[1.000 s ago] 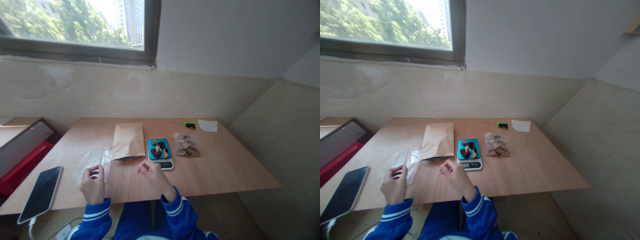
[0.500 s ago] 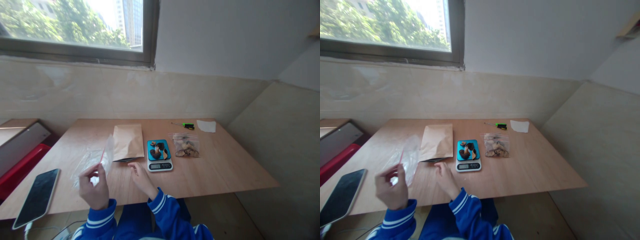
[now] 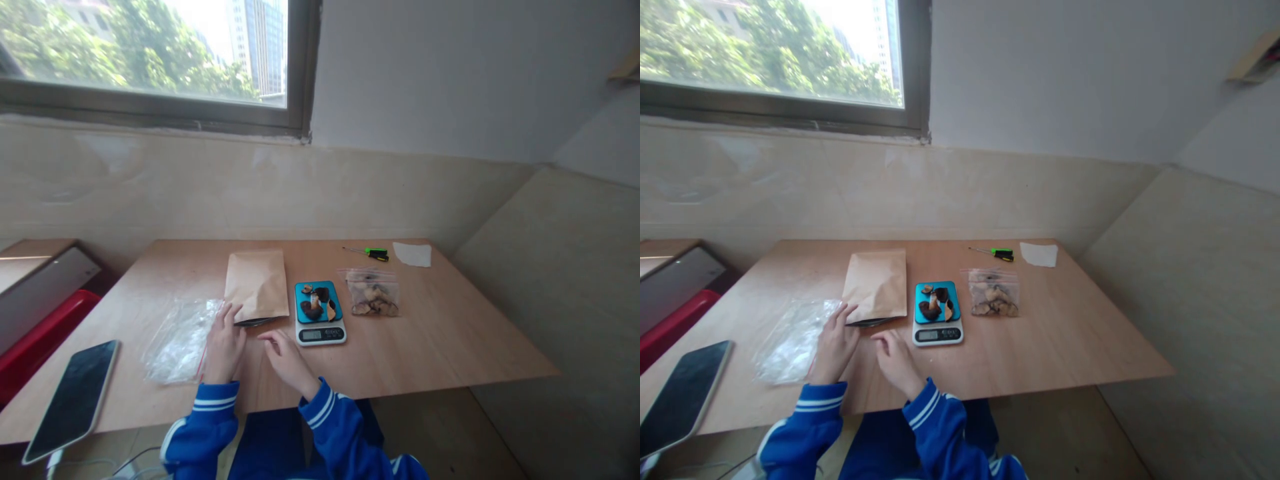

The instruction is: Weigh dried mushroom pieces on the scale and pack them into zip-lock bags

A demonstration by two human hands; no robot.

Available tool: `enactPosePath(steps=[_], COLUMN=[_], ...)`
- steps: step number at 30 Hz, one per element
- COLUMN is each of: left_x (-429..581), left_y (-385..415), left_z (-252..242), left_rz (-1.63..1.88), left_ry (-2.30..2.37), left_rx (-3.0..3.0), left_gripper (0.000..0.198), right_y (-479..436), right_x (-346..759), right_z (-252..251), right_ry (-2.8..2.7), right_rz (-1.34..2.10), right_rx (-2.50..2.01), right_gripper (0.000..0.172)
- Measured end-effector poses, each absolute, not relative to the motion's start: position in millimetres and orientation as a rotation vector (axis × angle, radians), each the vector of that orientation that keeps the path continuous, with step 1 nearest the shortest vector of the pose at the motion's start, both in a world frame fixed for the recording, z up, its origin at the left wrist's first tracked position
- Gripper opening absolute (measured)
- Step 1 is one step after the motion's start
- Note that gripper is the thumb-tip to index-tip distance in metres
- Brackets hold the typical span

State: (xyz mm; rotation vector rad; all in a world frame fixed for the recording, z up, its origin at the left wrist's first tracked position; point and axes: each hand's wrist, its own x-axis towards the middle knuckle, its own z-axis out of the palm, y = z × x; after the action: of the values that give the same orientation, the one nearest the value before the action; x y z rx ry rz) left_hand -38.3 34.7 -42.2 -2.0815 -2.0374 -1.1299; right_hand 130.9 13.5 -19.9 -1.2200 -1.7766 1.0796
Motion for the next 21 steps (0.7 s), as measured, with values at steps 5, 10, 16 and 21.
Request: enactPosePath(steps=[5, 10, 16, 21], left_x=[-42.9, -50.3, -32.8, -21.4], left_y=[53.4, 58.3, 64.6, 59.0], left_z=[-50.0, -37.1, 19.0, 42.8], left_rz=[-1.139, -1.217, -1.317, -1.361], left_ry=[-1.964, -2.002, -1.793, -1.725], left_rx=[-2.241, -2.144, -2.083, -2.063], left_gripper=[0.040, 0.031, 0.032, 0.030], right_y=[19.7, 21.8, 19.6, 30.4], right_x=[149.4, 166.9, 157.2, 142.4], right_z=[-15.9, -10.0, 21.9, 55.3], right_ry=[-1.718, -1.669, -1.685, -1.770], right_rz=[0.990, 1.014, 0.949, 0.788], right_rx=[-1.174, -1.211, -1.049, -0.998], right_gripper=[0.023, 0.024, 0.028, 0.037])
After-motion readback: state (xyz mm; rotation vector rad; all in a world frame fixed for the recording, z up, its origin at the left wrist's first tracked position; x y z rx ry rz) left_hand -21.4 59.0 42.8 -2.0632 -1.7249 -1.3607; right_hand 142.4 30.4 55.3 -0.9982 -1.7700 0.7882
